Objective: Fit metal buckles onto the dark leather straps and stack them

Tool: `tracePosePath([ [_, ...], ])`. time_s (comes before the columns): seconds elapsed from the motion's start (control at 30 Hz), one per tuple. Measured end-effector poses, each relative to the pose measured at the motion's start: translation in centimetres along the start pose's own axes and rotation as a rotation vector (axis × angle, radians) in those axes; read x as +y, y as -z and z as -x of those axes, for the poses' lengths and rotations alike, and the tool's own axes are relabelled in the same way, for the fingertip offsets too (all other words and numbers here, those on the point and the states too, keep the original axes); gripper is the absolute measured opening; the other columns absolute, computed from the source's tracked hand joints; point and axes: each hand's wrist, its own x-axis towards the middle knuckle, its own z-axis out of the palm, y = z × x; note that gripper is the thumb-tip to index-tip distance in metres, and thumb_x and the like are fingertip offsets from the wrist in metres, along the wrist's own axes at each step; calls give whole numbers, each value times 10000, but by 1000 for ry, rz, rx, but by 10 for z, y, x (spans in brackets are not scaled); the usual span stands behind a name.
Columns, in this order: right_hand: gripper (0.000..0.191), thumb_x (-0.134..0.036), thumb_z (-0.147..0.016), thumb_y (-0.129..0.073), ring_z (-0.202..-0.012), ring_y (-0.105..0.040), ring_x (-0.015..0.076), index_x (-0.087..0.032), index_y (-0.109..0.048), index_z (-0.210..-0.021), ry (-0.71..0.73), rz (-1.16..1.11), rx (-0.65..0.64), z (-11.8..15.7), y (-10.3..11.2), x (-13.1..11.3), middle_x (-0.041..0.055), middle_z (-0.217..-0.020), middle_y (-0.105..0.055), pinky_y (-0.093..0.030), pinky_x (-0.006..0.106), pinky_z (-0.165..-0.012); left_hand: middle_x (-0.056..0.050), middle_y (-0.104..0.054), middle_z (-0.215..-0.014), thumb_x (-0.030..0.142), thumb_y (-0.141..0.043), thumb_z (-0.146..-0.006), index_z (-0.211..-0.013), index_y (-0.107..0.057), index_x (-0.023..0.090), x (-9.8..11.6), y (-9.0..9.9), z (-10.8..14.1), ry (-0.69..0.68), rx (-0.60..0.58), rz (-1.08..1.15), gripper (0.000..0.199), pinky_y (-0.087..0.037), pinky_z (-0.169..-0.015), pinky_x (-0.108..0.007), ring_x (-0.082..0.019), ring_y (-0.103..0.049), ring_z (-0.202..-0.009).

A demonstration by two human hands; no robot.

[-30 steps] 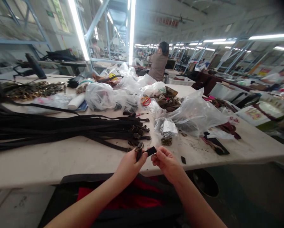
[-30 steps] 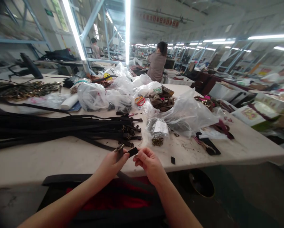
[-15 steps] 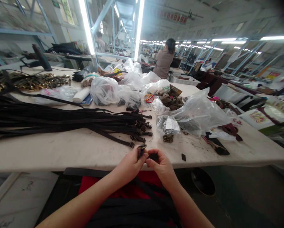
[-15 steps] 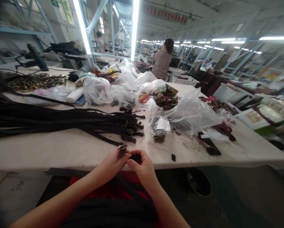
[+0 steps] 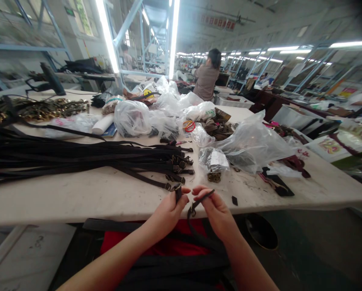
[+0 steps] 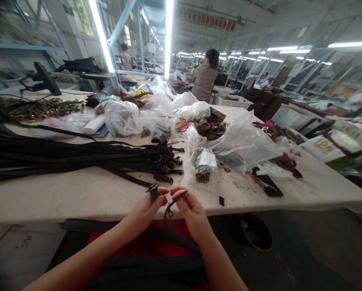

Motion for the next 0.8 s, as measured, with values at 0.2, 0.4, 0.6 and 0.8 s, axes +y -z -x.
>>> tracePosePath([
  [0.2, 210, -407, -851, -498, -439, -361, 56, -201, -531, -849, -253, -100, -180, -7, 8, -9, -71, -521, -420, -293, 176, -444, -83, -642, -845, 305, -305, -890, -1143, -514, 176, 10, 6, -5, -30, -22, -491, 352, -440, -726, -331, -213, -595, -783],
  [0.4, 317, -491, -844, -453, -435, -277, 55, -178, -500, -823, -308, 20, -303, -2, -6, -9, -77, -520, -348, -210, 190, -425, -110, -626, -1098, 178, -327, -865, -1186, -511, 191, 2, 0, -8, -115, -50, -758, 371, -451, -811, -338, -234, -598, -949],
  [0.6, 355, -503, -832, -461, -480, -285, 61, -165, -516, -739, -260, 209, -340, -5, 8, -18, -53, -571, -346, -213, 194, -425, -109, -647, -991, 144, -365, -839, -1227, -490, 215, 1, 5, -6, -190, -98, -934, 414, -457, -745, -336, -243, -610, -847],
  [0.8, 409, -564, -811, -444, -470, -344, 66, -186, -512, -950, -200, 121, -187, -7, -2, -13, -62, -582, -425, -280, 192, -445, -120, -644, -890, 135, -328, -852, -1047, -585, 154, 1, -1, -6, -140, -186, -973, 323, -439, -669, -322, -241, -598, -772],
])
